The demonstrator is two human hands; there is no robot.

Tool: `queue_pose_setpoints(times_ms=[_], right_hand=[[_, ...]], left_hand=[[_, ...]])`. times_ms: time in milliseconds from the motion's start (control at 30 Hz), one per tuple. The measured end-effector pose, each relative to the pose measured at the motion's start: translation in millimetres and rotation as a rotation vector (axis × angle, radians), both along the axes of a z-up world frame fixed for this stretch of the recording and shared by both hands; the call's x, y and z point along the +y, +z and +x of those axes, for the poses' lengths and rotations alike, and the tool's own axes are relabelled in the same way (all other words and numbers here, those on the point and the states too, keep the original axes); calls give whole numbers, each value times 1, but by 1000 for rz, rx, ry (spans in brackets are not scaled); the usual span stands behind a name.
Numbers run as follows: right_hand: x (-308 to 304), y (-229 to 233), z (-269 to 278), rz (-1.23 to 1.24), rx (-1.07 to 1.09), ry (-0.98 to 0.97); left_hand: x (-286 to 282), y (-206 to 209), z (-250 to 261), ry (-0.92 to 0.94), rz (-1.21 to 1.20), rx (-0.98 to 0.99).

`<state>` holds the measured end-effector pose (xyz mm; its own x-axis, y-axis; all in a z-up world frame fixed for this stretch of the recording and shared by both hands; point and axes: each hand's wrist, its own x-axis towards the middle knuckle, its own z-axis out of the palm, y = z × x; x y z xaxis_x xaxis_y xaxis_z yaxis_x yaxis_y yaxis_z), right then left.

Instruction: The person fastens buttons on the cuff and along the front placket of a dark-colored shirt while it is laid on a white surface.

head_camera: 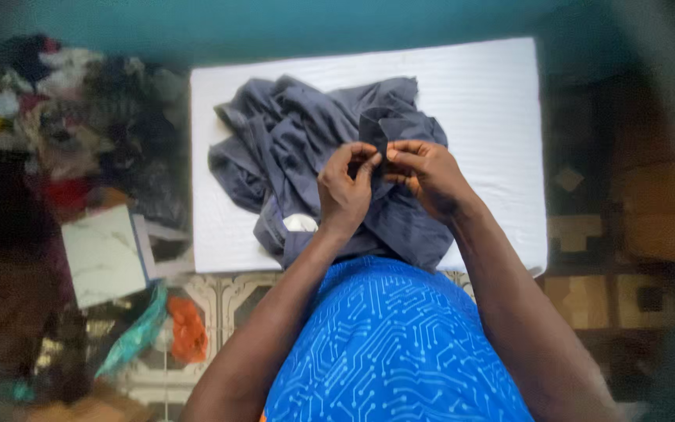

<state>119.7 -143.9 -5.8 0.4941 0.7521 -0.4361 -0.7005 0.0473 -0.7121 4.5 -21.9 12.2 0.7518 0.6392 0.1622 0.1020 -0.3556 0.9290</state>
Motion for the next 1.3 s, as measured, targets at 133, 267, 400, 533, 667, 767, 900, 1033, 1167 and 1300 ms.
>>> queue_pose_setpoints(times_ms=[133, 267, 400, 533, 667, 767, 900, 1033, 1167, 1300], right_hand=[[-3, -11, -1, -6, -243, 18], [-6, -28, 1, -47, -286, 11], [-7, -43, 6, -74, -255, -89], [-11, -43, 3, -17, -184, -78], [-13, -29, -1, 76, -127, -38], [-11, -20, -2, 1, -137, -53], [-8, -24, 1, 49, -124, -34], [5, -33, 2, 22, -272, -66], [23, -29, -10, -115, -597, -160], [33, -16, -26, -209, -722, -198]], left_hand=[[-5, -5, 1, 15, 65, -9], [-16, -9, 4, 39, 50, -16], [-22, -13, 6, 90, 97, -14], [-31, -21, 4, 168, 62, -2], [-34, -28, -1, 196, -97, 72], [-33, -26, -2, 169, -204, 65], [-28, -22, -3, 201, -159, 137], [-18, -19, -1, 168, -47, 91], [-7, -14, -2, 124, -137, 34], [9, -11, -4, 53, -284, 31]])
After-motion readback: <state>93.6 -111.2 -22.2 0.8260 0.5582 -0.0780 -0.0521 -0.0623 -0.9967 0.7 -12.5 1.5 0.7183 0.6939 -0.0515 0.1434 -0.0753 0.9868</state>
